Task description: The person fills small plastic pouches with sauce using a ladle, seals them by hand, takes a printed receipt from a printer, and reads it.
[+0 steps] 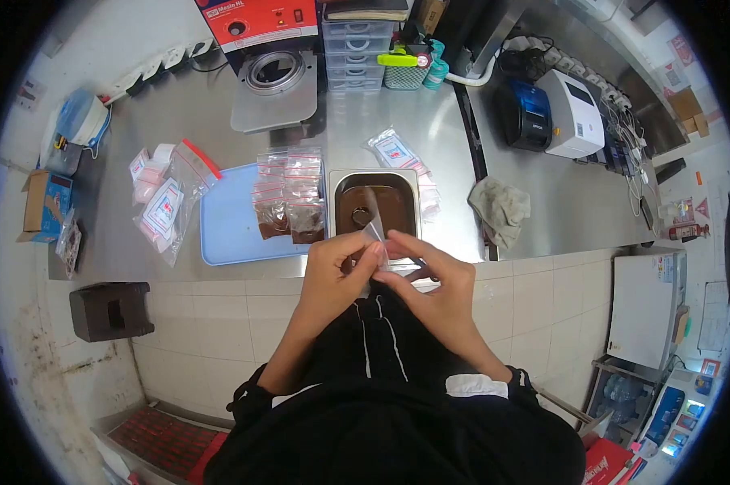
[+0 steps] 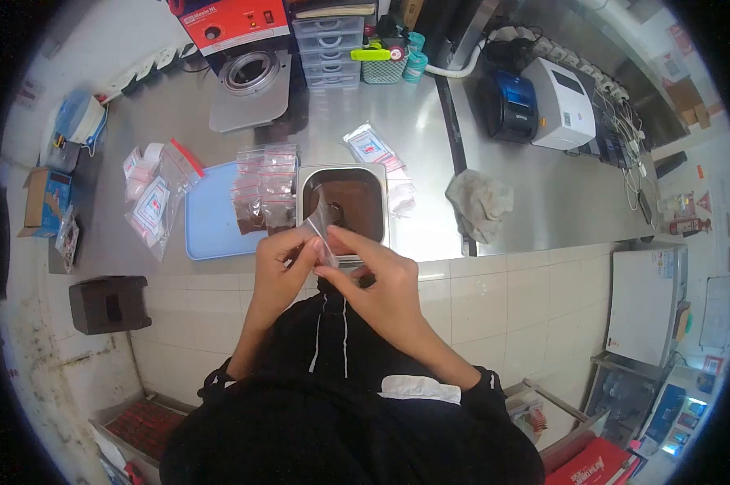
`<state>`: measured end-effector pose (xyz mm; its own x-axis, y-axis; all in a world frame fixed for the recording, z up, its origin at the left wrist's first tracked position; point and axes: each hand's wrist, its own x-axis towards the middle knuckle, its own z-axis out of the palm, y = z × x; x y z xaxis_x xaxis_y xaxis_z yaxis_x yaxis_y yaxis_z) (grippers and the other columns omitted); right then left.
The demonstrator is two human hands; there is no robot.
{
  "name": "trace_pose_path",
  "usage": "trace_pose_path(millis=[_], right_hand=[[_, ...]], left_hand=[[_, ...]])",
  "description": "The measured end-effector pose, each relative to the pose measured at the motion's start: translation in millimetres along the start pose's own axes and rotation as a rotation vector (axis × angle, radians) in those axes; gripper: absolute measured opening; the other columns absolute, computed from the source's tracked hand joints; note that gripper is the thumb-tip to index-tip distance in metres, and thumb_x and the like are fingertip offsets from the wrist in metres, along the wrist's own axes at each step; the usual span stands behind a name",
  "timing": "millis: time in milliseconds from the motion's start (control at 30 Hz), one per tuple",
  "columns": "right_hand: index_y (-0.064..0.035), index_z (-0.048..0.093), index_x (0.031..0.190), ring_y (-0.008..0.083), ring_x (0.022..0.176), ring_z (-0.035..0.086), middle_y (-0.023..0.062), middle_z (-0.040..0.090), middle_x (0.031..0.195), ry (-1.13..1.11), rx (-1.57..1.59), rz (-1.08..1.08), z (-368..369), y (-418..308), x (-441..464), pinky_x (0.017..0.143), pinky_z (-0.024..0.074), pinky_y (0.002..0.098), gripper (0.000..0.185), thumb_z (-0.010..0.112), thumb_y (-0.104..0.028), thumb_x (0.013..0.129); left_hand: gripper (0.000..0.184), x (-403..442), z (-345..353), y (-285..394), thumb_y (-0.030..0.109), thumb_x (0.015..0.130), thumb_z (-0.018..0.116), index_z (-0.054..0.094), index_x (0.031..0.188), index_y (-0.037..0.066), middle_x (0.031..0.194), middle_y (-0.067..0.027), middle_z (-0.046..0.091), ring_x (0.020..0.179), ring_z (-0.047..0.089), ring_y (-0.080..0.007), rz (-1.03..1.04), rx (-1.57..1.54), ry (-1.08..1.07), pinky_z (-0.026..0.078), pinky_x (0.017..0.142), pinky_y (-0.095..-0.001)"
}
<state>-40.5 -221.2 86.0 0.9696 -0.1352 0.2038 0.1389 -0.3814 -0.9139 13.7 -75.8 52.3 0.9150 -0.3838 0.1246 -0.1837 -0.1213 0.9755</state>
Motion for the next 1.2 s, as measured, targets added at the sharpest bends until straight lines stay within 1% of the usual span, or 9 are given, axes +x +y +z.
trace_pose_path(millis=[200, 267, 400, 467, 767, 1000, 1067, 1133, 1200], right_hand=[[0.0006, 0.057, 0.115, 0.0168, 0.087, 0.066, 0.0144, 0.066, 0.098, -0.1, 0.209, 0.156, 7.9, 4.3, -2.5, 0.075, 0.0541, 0.0268, 0.042, 0.07, -0.004, 0.075], [0.0032, 0.056, 0.115, 0.0171, 0.089, 0.065, 0.0151, 0.066, 0.099, -0.121, 0.414, 0.314, 8.2, 4.9, -1.2, 0.079, 0.0529, 0.0269, 0.039, 0.067, -0.001, 0.077], [0.0053, 0.055, 0.115, 0.0177, 0.09, 0.064, 0.016, 0.065, 0.1, -0.169, 0.348, 0.297, 9.6, 8.8, -0.4, 0.081, 0.0521, 0.0266, 0.037, 0.064, 0.002, 0.079], [0.006, 0.054, 0.116, 0.0173, 0.091, 0.064, 0.0155, 0.065, 0.1, -0.174, 0.394, 0.332, 12.6, 16.6, 0.4, 0.081, 0.052, 0.0259, 0.037, 0.062, 0.002, 0.08], [0.0069, 0.053, 0.117, 0.0122, 0.087, 0.063, 0.0123, 0.065, 0.099, -0.283, 0.649, 0.516, 8.3, 30.5, 8.6, 0.074, 0.05, 0.02, 0.034, 0.058, 0.001, 0.084], [0.0067, 0.052, 0.118, 0.0102, 0.082, 0.063, 0.01, 0.067, 0.093, -0.223, 0.543, 0.441, 15.7, 35.5, 3.6, 0.07, 0.0501, 0.0201, 0.034, 0.057, 0.0, 0.084], [0.0046, 0.055, 0.111, 0.0116, 0.079, 0.064, 0.0105, 0.068, 0.085, -0.108, 0.32, 0.267, 20.6, 32.4, 2.4, 0.068, 0.0506, 0.0221, 0.028, 0.057, -0.001, 0.083], [0.0023, 0.056, 0.097, 0.0152, 0.076, 0.066, 0.0122, 0.066, 0.078, -0.128, 0.163, 0.209, 17.5, 29.4, 6.8, 0.067, 0.0509, 0.0257, 0.017, 0.058, -0.002, 0.081], [0.0006, 0.052, 0.083, 0.0321, 0.067, 0.063, 0.0169, 0.06, 0.07, -0.181, 0.047, 0.089, 13.7, 34.5, 8.8, 0.06, 0.0482, 0.0372, 0.014, 0.059, -0.011, 0.079]], left_hand=[[0.021, 0.9, -2.7, -7.6, 0.016, 0.085, 0.059, 0.06, 0.074, -0.002, 0.058, -0.005, 0.055, 0.049, 0.046, -0.008, 0.065, -0.013, -0.024, 0.033, 0.045, -0.0232], [0.021, 0.9, -4.2, -8.7, 0.016, 0.085, 0.059, 0.06, 0.074, -0.002, 0.058, -0.0054, 0.055, 0.05, 0.046, -0.0079, -0.021, -0.136, -0.057, 0.033, 0.046, -0.0233], [0.021, 3.2, -6.4, -9.8, 0.016, 0.085, 0.059, 0.06, 0.073, -0.002, 0.057, -0.0057, 0.054, 0.051, 0.047, -0.0074, -0.007, -0.018, -0.071, 0.035, 0.047, -0.0231], [0.021, 3.5, -6.9, -3.4, 0.012, 0.086, 0.059, 0.057, 0.07, -0.002, 0.057, -0.0017, 0.053, 0.054, 0.05, -0.0061, -0.065, 0.057, -0.087, 0.038, 0.05, -0.0213], [0.019, 1.5, -7.4, -14.1, 0.013, 0.086, 0.058, 0.059, 0.074, -0.001, 0.056, -0.0045, 0.053, 0.052, 0.047, -0.0067, -0.131, -0.018, -0.1, 0.036, 0.048, -0.0224], [0.019, 1.0, -5.1, -13.3, 0.014, 0.086, 0.058, 0.059, 0.074, -0.001, 0.056, -0.0047, 0.052, 0.052, 0.048, -0.0075, -0.142, -0.05, -0.092, 0.036, 0.049, -0.023], [0.019, 0.7, -4.1, -9.1, 0.01, 0.088, 0.055, 0.056, 0.072, -0.002, 0.06, -0.0008, 0.052, 0.056, 0.047, -0.006, -0.139, 0.082, -0.097, 0.036, 0.05, -0.0212], [0.019, -1.1, -2.4, -13.7, 0.01, 0.088, 0.054, 0.056, 0.073, -0.002, 0.061, -0.0015, 0.052, 0.057, 0.047, -0.0063, -0.086, 0.133, -0.121, 0.036, 0.051, -0.0214], [0.02, 0.0, -0.4, -13.1, 0.01, 0.088, 0.054, 0.055, 0.073, -0.002, 0.062, -0.0023, 0.052, 0.057, 0.047, -0.0066, -0.018, 0.187, -0.158, 0.036, 0.051, -0.0216]])
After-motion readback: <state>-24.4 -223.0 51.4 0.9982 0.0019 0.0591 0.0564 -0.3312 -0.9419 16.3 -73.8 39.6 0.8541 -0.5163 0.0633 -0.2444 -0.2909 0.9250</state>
